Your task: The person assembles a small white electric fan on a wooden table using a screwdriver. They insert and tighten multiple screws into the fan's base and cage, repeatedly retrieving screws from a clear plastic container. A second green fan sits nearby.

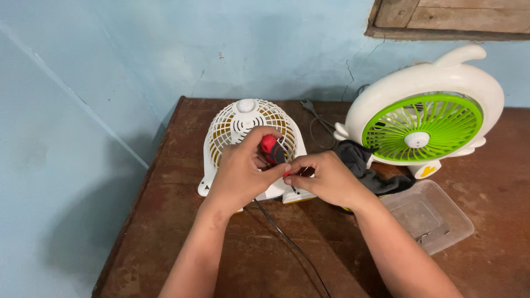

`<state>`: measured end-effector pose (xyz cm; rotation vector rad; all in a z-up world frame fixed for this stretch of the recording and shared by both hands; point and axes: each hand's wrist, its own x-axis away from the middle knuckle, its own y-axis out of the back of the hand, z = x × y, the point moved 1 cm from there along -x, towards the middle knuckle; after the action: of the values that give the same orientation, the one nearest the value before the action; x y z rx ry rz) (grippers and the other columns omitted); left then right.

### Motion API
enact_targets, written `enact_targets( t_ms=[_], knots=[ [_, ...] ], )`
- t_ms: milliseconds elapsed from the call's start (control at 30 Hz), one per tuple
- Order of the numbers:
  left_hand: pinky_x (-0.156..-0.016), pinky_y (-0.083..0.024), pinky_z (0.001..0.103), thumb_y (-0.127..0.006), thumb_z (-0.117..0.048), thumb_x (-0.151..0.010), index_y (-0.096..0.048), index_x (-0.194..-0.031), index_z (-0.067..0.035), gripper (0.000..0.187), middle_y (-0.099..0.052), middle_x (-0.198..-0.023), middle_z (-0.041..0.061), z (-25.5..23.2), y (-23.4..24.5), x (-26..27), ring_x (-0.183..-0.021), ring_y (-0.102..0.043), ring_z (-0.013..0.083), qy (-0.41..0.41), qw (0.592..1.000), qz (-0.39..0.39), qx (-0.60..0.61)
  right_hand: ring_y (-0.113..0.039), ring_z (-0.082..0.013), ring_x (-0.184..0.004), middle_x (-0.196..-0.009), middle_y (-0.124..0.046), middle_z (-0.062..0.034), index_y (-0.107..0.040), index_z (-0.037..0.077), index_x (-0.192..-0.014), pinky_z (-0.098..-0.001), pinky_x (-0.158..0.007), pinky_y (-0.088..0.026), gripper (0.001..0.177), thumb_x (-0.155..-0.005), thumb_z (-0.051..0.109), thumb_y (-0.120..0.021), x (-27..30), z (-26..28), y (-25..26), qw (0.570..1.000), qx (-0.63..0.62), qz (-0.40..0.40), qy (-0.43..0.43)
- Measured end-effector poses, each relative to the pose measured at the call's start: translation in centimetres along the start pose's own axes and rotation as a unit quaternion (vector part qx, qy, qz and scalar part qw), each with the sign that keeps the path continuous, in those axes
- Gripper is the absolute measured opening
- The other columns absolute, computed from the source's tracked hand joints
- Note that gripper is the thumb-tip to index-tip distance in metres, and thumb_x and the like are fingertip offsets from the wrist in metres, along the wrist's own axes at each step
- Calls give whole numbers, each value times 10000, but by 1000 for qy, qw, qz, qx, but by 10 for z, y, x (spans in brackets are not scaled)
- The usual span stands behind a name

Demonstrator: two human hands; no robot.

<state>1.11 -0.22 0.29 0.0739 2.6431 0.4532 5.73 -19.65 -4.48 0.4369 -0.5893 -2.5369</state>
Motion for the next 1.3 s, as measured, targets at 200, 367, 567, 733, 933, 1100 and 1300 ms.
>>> enact_targets(
  t_ms=[200,367,567,733,933,1100,1300],
  knots=[
    [-609,-595,276,-848,-113,-783,-646,-1190,-96,455,-746,-830,56,10,-7,-9,-696,-760,121,21,998,13,-62,-742,-150,-690,-799,-806,-120,-772,-11,-949,-306,-683,-571,206,-784,112,-793,-6,-7,2,996,79,-12,-41],
    [-606,-612,278,-835,-130,-805,-612,-1214,-110,467,-739,-830,54,14,-10,-10,-709,-787,127,38,998,23,-46,-762,-141,-710,-817,-809,-112,-775,-12,-918,-298,-686,-576,191,-776,115,-794,-6,-8,6,997,76,-10,1],
    [-607,-613,290,-833,-147,-806,-620,-1203,-121,451,-745,-822,55,14,-13,-12,-691,-788,137,43,997,28,-64,-755,-145,-670,-776,-800,-117,-784,3,-922,-304,-652,-566,195,-771,127,-794,-5,-7,9,996,89,-9,-23],
    [-616,-615,291,-831,-122,-780,-618,-1219,-127,487,-752,-840,52,15,-13,-12,-687,-784,142,25,996,32,-78,-754,-166,-657,-760,-796,-128,-787,6,-912,-313,-642,-563,201,-763,140,-797,-5,-5,9,994,97,-1,-40],
    [-608,-606,299,-820,-110,-794,-607,-1239,-122,493,-754,-829,57,18,-15,-12,-675,-778,148,37,997,42,-61,-765,-170,-658,-765,-796,-128,-786,12,-906,-316,-645,-568,199,-764,150,-793,-5,-5,10,994,104,3,-32],
    [-611,-607,296,-802,-74,-796,-601,-1287,-120,533,-754,-830,71,18,-14,-11,-682,-778,154,14,996,59,-63,-771,-175,-672,-764,-789,-134,-775,2,-890,-320,-652,-570,198,-756,147,-792,-4,-7,10,994,103,11,-25],
    [-667,-589,338,-777,-53,-822,-564,-1408,-191,639,-762,-873,92,10,-16,-10,-728,-739,182,-2,989,138,-57,-781,-173,-712,-800,-796,-113,-744,8,-980,-323,-661,-587,260,-757,136,-784,-3,-3,18,994,99,32,15]
  ],
)
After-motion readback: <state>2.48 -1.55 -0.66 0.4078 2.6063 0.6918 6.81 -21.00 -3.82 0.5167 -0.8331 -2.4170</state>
